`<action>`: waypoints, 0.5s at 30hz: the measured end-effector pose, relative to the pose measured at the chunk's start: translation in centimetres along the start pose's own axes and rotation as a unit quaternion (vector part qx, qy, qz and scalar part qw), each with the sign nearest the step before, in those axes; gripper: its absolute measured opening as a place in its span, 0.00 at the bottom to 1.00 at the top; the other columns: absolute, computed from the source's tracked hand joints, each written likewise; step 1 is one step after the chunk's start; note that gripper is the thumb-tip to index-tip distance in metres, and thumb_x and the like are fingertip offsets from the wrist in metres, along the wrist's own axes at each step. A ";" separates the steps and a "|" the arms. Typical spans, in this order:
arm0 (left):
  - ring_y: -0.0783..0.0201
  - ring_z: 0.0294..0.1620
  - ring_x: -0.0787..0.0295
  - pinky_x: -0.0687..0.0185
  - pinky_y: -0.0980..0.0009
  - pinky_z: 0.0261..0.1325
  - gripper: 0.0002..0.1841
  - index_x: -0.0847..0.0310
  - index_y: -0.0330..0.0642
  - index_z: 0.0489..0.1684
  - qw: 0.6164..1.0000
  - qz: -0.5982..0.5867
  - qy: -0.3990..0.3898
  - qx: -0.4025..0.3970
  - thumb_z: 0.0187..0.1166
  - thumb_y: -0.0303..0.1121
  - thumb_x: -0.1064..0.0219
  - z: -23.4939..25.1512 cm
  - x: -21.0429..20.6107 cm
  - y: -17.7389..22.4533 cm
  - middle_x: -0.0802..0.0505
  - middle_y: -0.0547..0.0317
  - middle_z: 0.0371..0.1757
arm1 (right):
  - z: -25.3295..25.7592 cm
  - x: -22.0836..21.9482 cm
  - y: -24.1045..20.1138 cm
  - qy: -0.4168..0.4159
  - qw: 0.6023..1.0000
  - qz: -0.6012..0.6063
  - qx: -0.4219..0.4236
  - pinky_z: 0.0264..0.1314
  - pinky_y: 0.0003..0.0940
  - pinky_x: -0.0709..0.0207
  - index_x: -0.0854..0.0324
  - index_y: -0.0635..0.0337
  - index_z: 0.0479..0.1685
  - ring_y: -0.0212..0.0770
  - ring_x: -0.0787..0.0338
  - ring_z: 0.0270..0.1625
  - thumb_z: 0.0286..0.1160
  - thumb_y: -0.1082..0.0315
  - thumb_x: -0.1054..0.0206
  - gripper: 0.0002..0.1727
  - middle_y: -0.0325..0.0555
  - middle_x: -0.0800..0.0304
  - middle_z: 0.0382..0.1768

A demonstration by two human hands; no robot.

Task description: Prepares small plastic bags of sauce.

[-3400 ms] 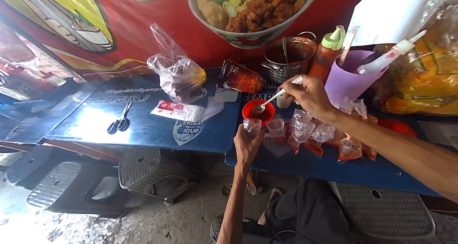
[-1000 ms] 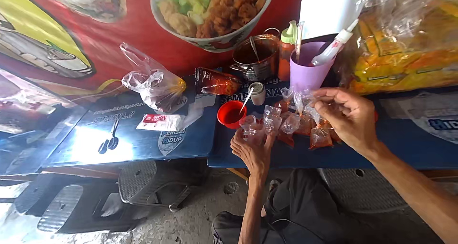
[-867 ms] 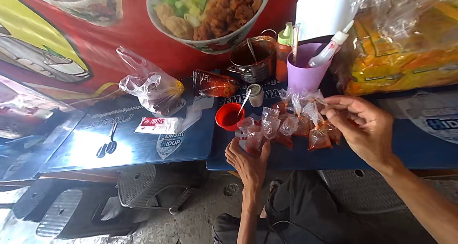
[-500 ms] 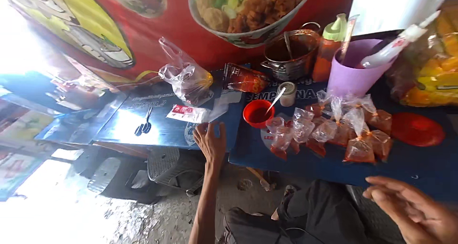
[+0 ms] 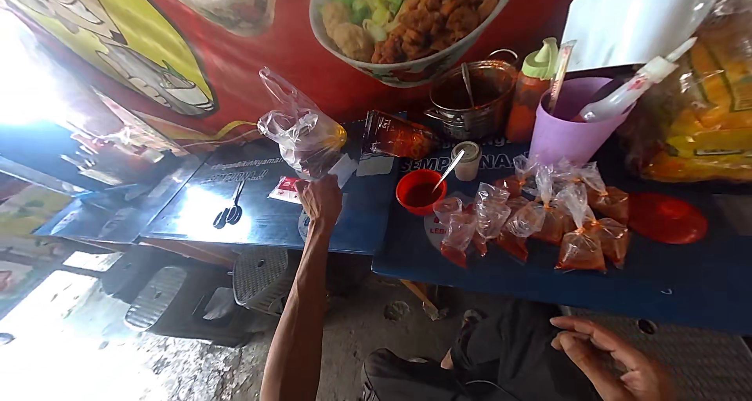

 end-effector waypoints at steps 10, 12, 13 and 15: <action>0.26 0.66 0.18 0.37 0.27 0.73 0.20 0.15 0.30 0.57 0.997 -0.021 0.010 0.073 0.89 0.38 0.47 4.5 7.0 1.7 0.11 0.26 0.57 | -1.4 -0.6 0.5 0.006 1.000 -0.019 -0.005 0.48 0.17 0.16 0.12 0.68 0.55 0.22 0.10 0.40 0.80 0.69 0.36 0.14 0.41 0.05 0.40; 0.22 0.66 0.19 0.33 0.23 0.66 0.22 0.18 0.26 0.60 0.994 -0.058 0.043 0.087 0.88 0.39 0.47 4.4 8.4 1.1 0.13 0.21 0.60 | -1.7 -1.0 0.7 0.020 1.000 -0.017 0.003 0.44 0.16 0.17 0.11 0.65 0.54 0.21 0.11 0.38 0.80 0.68 0.35 0.13 0.39 0.05 0.38; 0.22 0.64 0.17 0.31 0.23 0.64 0.23 0.19 0.23 0.59 0.992 -0.078 0.067 0.070 0.88 0.40 0.47 3.9 8.9 0.9 0.13 0.19 0.59 | -1.9 -1.2 0.8 0.028 1.000 -0.011 0.011 0.42 0.16 0.17 0.10 0.63 0.53 0.20 0.12 0.37 0.80 0.66 0.35 0.13 0.37 0.05 0.38; 0.34 0.49 0.12 0.22 0.36 0.54 0.23 0.19 0.20 0.49 0.985 -0.136 0.107 0.004 0.88 0.40 0.45 0.9 10.3 1.2 0.11 0.26 0.46 | -1.9 -2.0 0.6 0.031 0.999 0.014 0.028 0.41 0.17 0.16 0.09 0.57 0.53 0.21 0.11 0.37 0.82 0.62 0.36 0.13 0.34 0.05 0.37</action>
Point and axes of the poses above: each hand's wrist, its own z-axis towards the middle knuckle, its own x-axis out of the back of the hand, y = z × x, the point moved 3 cm from there along z, towards the middle knuckle
